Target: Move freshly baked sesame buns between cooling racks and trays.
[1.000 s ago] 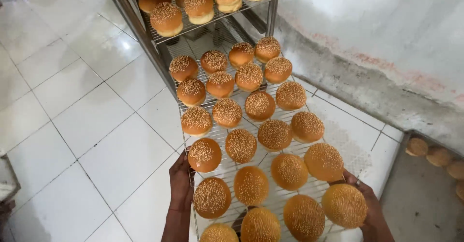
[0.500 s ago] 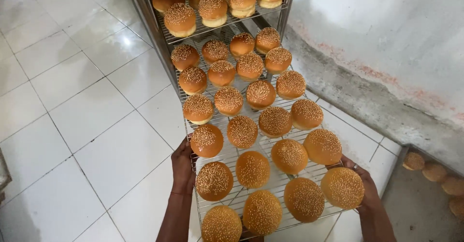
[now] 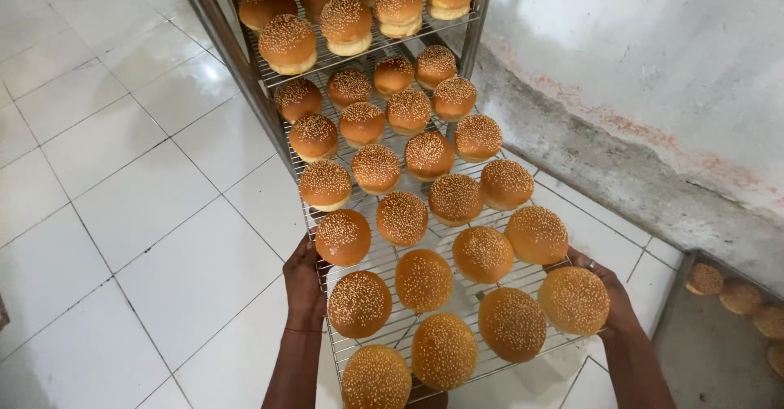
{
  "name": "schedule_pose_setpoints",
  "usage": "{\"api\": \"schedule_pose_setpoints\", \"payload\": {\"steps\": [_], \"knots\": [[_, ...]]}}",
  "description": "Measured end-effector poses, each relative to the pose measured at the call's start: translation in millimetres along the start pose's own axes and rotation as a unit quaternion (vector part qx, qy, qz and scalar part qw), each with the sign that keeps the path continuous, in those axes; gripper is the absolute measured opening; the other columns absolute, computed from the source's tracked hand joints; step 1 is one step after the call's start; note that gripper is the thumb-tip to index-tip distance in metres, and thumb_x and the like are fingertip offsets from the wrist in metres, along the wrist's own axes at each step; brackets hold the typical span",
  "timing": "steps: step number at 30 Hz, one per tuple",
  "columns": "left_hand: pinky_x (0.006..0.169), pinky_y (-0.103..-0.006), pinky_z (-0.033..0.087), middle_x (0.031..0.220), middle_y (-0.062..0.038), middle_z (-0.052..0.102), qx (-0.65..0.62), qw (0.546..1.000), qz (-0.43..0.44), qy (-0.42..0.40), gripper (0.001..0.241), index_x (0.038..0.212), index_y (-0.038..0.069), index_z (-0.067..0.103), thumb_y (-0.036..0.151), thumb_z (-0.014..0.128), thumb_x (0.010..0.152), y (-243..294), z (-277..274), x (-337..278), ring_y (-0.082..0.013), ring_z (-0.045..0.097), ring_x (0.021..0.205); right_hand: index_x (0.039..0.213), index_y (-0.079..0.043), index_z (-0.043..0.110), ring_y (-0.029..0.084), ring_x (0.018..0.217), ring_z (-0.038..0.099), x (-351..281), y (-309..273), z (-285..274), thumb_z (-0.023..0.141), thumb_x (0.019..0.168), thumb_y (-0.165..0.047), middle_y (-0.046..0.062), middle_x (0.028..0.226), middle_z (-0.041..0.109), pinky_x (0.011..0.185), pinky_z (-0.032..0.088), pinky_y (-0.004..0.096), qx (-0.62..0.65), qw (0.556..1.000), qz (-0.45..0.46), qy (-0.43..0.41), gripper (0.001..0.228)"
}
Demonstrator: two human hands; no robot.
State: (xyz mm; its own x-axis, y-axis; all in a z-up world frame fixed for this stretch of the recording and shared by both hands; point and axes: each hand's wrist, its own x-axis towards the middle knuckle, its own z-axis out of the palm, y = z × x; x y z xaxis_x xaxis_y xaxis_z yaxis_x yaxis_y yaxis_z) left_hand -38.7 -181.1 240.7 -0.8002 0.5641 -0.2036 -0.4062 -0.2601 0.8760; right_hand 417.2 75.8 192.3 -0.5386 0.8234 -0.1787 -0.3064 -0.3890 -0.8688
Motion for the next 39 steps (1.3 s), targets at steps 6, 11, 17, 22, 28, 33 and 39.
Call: {"api": "schedule_pose_setpoints", "payload": {"steps": [6, 11, 17, 22, 28, 33, 39], "knots": [[0.083, -0.0327, 0.058, 0.116, -0.010, 0.071, -0.021, 1.000, -0.006, -0.002, 0.039, 0.141, -0.005, 0.059, 0.010, 0.048, 0.107, -8.4, 5.5, 1.2, -0.0163, 0.070, 0.095, 0.150, 0.006, 0.054, 0.019, 0.089, 0.070, 21.6, -17.6, 3.9, 0.059, 0.103, -0.041, 0.017, 0.119, 0.071, 0.069, 0.060, 0.033, -0.028, 0.999, 0.040, 0.024, 0.067], [0.100, -0.0374, 0.055, 0.141, -0.011, 0.062, -0.027, 0.999, -0.012, -0.044, 0.053, 0.153, 0.004, 0.045, 0.030, 0.037, 0.108, 11.4, 27.9, -27.6, -0.0216, 0.064, 0.120, 0.150, 0.007, 0.050, 0.022, 0.100, 0.071, 33.9, -2.9, -19.0, 0.055, 0.106, -0.032, 0.018, 0.124, 0.069, 0.080, 0.060, 0.036, 0.047, 0.998, 0.045, -0.006, 0.059], [0.115, -0.0442, 0.044, 0.157, -0.011, 0.046, -0.002, 0.996, -0.024, -0.086, 0.068, 0.159, 0.006, 0.031, 0.046, 0.033, 0.104, 5.6, 19.6, -80.2, -0.0274, 0.047, 0.143, 0.151, 0.006, 0.048, 0.027, 0.114, 0.067, 30.7, -20.2, 7.8, 0.044, 0.107, -0.024, 0.022, 0.134, 0.065, 0.093, 0.056, 0.039, 0.096, 0.994, 0.055, 0.017, 0.054], [0.107, -0.0493, 0.037, 0.155, -0.012, 0.052, 0.111, 0.987, -0.103, -0.061, 0.082, 0.163, 0.013, 0.032, 0.062, 0.029, 0.096, -32.5, -25.5, -126.3, -0.0363, 0.048, 0.132, 0.153, 0.010, 0.045, 0.034, 0.121, 0.064, 36.0, -20.7, 0.5, 0.043, 0.109, -0.030, 0.028, 0.138, 0.061, 0.103, 0.051, 0.042, 0.165, 0.984, 0.061, -0.036, 0.060], [0.125, -0.0461, 0.026, 0.172, -0.016, 0.027, 0.052, 0.938, 0.071, -0.335, 0.133, 0.169, 0.003, 0.008, 0.042, 0.093, 0.074, -27.4, -43.2, -179.9, -0.0309, 0.030, 0.156, 0.153, 0.014, 0.041, 0.039, 0.126, 0.062, 63.7, -22.9, -10.4, 0.044, 0.110, -0.043, 0.031, 0.141, 0.060, 0.109, 0.048, 0.044, 0.237, 0.966, 0.058, -0.087, 0.072], [0.121, -0.0408, 0.030, 0.168, -0.011, 0.022, 0.330, 0.917, 0.030, -0.220, 0.138, 0.166, 0.013, -0.004, -0.006, 0.085, 0.063, -3.2, -19.7, -186.6, -0.0251, 0.034, 0.151, 0.148, 0.012, 0.042, 0.038, 0.131, 0.061, 99.7, -11.9, -22.9, 0.043, 0.108, -0.058, 0.028, 0.144, 0.058, 0.112, 0.048, 0.048, 0.256, 0.962, 0.080, 0.041, 0.080], [0.118, -0.0404, 0.040, 0.161, -0.015, 0.044, 0.341, 0.920, 0.101, -0.166, 0.109, 0.164, 0.009, 0.003, -0.011, 0.069, 0.079, 2.4, -2.4, -166.6, -0.0280, 0.048, 0.145, 0.146, 0.013, 0.041, 0.038, 0.133, 0.063, 126.3, -16.0, -11.1, 0.045, 0.107, -0.056, 0.028, 0.146, 0.059, 0.112, 0.052, 0.051, 0.221, 0.966, 0.060, 0.117, 0.078]]}}
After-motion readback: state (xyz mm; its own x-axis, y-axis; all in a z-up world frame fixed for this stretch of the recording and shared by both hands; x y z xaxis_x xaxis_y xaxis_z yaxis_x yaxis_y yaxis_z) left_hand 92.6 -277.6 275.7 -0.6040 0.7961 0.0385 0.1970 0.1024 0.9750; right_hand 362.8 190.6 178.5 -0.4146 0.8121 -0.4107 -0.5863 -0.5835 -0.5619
